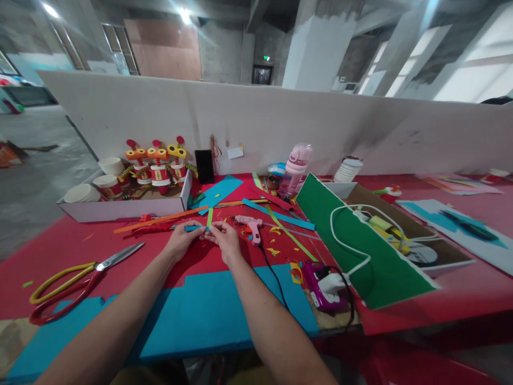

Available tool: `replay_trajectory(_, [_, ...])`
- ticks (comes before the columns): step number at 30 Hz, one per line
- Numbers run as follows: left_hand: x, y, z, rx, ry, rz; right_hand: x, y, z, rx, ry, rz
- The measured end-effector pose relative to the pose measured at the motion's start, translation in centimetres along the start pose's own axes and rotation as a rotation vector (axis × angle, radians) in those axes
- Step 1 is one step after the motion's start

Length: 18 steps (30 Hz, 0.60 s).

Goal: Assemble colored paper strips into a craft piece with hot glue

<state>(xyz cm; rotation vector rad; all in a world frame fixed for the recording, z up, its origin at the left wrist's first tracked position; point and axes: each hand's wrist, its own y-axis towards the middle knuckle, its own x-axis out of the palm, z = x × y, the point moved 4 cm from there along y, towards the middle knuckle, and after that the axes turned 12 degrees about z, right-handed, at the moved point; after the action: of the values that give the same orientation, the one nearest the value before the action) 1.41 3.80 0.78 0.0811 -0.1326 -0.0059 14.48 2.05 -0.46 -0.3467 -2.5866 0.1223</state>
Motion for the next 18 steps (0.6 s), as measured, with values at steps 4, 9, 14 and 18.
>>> replay_trajectory(4, [0.1,-0.2,0.3,-0.008,-0.007,0.014,-0.1,0.0,0.0,-0.003,0.004,0.026])
replay_trajectory(9, [0.3,-0.5,1.0,-0.002,-0.011,0.018,0.1,-0.3,-0.4,-0.017,-0.053,0.011])
replay_trajectory(14, [0.3,-0.5,1.0,-0.006,-0.066,0.029,0.3,-0.6,-0.8,-0.054,-0.071,0.023])
replay_trajectory(18, [0.3,-0.3,0.4,-0.04,-0.085,-0.004,0.4,-0.8,-1.0,-0.073,-0.037,0.017])
